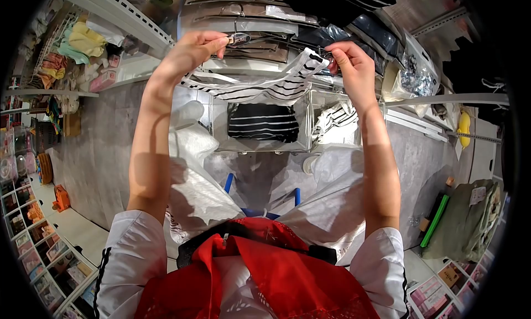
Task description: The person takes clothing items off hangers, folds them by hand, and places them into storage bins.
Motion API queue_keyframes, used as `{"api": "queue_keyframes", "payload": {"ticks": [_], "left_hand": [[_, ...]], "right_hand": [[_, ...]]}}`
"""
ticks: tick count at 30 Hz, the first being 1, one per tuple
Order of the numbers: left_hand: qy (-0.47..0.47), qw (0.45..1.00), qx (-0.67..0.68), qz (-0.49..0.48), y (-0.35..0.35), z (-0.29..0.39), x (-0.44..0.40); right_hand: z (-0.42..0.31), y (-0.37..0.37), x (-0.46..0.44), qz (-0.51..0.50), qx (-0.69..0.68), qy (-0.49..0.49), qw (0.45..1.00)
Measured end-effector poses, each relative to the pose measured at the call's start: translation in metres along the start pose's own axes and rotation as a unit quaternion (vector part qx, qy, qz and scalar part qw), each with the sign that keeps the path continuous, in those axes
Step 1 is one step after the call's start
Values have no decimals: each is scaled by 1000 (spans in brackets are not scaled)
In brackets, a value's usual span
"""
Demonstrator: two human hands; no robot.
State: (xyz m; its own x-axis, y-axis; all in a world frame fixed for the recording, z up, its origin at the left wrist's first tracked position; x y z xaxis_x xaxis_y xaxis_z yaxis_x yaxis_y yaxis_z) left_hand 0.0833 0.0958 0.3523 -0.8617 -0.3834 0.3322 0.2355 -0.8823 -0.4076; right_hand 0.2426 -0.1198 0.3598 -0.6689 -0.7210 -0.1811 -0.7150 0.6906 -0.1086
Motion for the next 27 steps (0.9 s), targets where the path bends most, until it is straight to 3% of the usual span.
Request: {"api": "queue_keyframes", "payload": {"ticks": [9,13,18,24,27], "left_hand": [[-9,1000,-10,12,-5,-3,0],[-18,1000,-13,-2,-5,-10,-2],[22,999,-41,5,-6,-3,0],[20,999,-29,24,-5,-3,0],[65,997,-22,45,-5,-4,-5]], "right_hand": [[4,-6,-8,5,-53,-9,999],[1,3,-5,-56,-26,0,998],[-1,10,-2,-107,18,17,994],[3,12,-2,-105,-24,18,994],[6,15,-3,-121,-22,23,992]]}}
Point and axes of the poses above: each hand's wrist, its own x-axis away from the middle knuckle, its own y-axis out of the palm, z = x × y, the point moved 9 cm from there along -x, towards the middle knuckle, and after that the axes turned 4 degrees about -y, right-handed, at the moved point
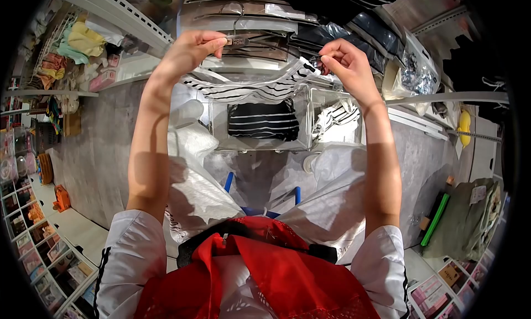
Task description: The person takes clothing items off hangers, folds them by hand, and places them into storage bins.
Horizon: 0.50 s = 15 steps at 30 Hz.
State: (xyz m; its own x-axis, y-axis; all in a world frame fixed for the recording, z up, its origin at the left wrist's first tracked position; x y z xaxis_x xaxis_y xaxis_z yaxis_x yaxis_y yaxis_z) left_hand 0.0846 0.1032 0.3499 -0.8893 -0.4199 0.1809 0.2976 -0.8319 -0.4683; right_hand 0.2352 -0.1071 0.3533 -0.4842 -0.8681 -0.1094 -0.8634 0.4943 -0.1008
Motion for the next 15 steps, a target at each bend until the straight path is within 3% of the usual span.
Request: {"api": "queue_keyframes", "payload": {"ticks": [6,10,13,15], "left_hand": [[-51,999,-9,-8,4,6,8],[-61,998,27,4,4,0,6],[-41,994,97,11,8,5,8],[-39,988,148,0,13,7,10]], "right_hand": [[7,-1,-4,-13,13,5,1000],[13,-15,-10,29,42,-8,999],[8,-25,-7,140,51,-35,988],[21,-29,-7,148,57,-5,987]]}}
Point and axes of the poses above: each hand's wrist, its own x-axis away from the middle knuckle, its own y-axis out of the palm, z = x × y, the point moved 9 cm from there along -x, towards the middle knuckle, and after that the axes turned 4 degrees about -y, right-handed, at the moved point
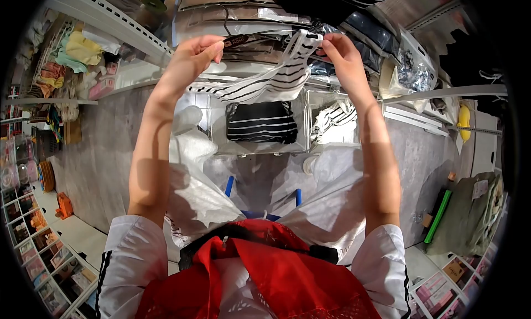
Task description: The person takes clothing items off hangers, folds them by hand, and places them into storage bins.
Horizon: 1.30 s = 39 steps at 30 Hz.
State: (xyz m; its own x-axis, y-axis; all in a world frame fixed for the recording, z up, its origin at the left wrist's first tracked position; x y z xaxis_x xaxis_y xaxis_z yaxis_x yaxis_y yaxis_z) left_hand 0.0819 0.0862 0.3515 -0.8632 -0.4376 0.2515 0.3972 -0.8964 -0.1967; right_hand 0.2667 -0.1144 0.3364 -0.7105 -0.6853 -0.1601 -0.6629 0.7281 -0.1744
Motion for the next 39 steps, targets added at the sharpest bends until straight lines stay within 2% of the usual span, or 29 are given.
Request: {"api": "queue_keyframes", "payload": {"ticks": [3,4,6,8,11,12,14,15,18,19,20,21,22,23,26,28,31,32,34,35,36,37,39], "left_hand": [[24,999,36,2,7,0,2],[29,999,46,4,11,-1,1],[35,999,30,20,16,-2,0],[40,998,17,48,26,1,5],[-17,999,6,33,45,-11,6],[20,999,12,22,51,-13,6],[97,995,30,6,68,-11,8],[89,996,11,-15,77,-12,9],[66,997,-26,-10,72,-17,6],[45,999,-6,6,66,-18,7],[69,996,-45,33,60,-12,7],[91,990,-84,60,54,-8,7],[113,982,-123,88,48,-3,9],[166,961,-188,116,45,10,13],[171,943,-268,101,46,19,17],[163,949,-254,91,44,12,15],[115,965,-221,80,36,2,8],[50,980,-178,78,30,-7,4],[41,991,-111,65,24,-7,2],[92,991,-74,64,23,2,3],[72,995,-36,58,19,-2,2],[52,997,2,52,15,-5,1],[37,993,88,68,13,-8,0]], "right_hand": [[8,8,3,-26,-5,24,999],[8,9,2,-1,-23,-12,1000],[12,8,3,42,17,7,999],[12,24,8,-35,120,31,992],[22,52,18,-106,74,41,991],[21,60,22,-135,75,37,987],[0,81,35,-206,123,-33,970],[-19,89,42,-216,92,-38,971],[-9,87,47,-222,96,44,969],[-7,80,45,-193,58,52,978],[-6,75,44,-164,20,59,984],[-25,67,41,-122,-35,9,992],[-34,61,39,-129,-26,-37,991],[-43,52,38,-91,-50,-66,992],[-56,23,38,0,-78,-120,990],[-48,-2,33,61,-92,-112,988],[-32,-30,23,80,-95,-65,990],[-25,-38,20,98,-83,-39,991],[-9,-52,16,104,-54,31,993],[-2,-56,14,92,-37,74,992],[4,-56,15,79,-21,117,990],[6,-50,17,57,-72,140,986],[11,-60,19,119,-8,160,980]]}}
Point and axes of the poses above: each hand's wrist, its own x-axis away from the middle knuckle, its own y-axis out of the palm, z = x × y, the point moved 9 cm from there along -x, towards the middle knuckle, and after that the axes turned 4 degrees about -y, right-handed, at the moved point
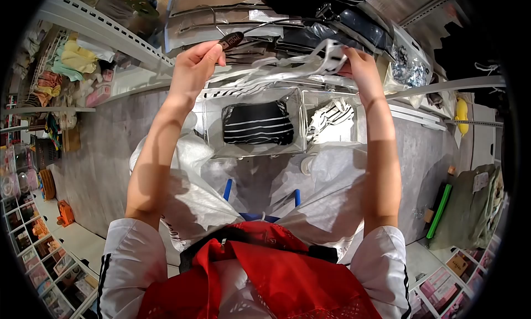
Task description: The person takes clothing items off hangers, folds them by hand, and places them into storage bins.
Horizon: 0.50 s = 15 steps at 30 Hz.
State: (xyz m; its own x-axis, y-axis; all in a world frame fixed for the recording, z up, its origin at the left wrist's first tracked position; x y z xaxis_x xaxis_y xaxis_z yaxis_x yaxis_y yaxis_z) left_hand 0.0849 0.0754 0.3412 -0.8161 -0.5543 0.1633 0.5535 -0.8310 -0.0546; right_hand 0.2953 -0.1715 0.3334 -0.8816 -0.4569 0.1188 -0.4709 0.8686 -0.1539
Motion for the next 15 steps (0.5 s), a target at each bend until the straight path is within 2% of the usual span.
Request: {"api": "queue_keyframes", "payload": {"ticks": [1,5,7,8,9,11,12,15], "left_hand": [[20,999,-39,0,4,6,1],[99,980,-174,5,23,24,8],[133,954,-267,-14,35,24,9],[144,956,-254,-31,39,20,9],[148,955,-255,-42,44,20,10],[155,951,-258,-63,56,20,13],[162,955,-239,-68,60,17,12],[291,896,-329,-61,71,29,21]], "right_hand": [[1,-5,0,36,28,6,999],[-44,-7,3,79,-47,-199,976],[-52,18,11,-32,26,-236,971],[-52,34,18,-76,121,-255,956],[-51,52,28,-118,216,-272,930],[-64,87,65,-129,377,-460,794],[-59,99,74,-153,389,-454,787],[-44,103,81,-129,345,-423,828]]}}
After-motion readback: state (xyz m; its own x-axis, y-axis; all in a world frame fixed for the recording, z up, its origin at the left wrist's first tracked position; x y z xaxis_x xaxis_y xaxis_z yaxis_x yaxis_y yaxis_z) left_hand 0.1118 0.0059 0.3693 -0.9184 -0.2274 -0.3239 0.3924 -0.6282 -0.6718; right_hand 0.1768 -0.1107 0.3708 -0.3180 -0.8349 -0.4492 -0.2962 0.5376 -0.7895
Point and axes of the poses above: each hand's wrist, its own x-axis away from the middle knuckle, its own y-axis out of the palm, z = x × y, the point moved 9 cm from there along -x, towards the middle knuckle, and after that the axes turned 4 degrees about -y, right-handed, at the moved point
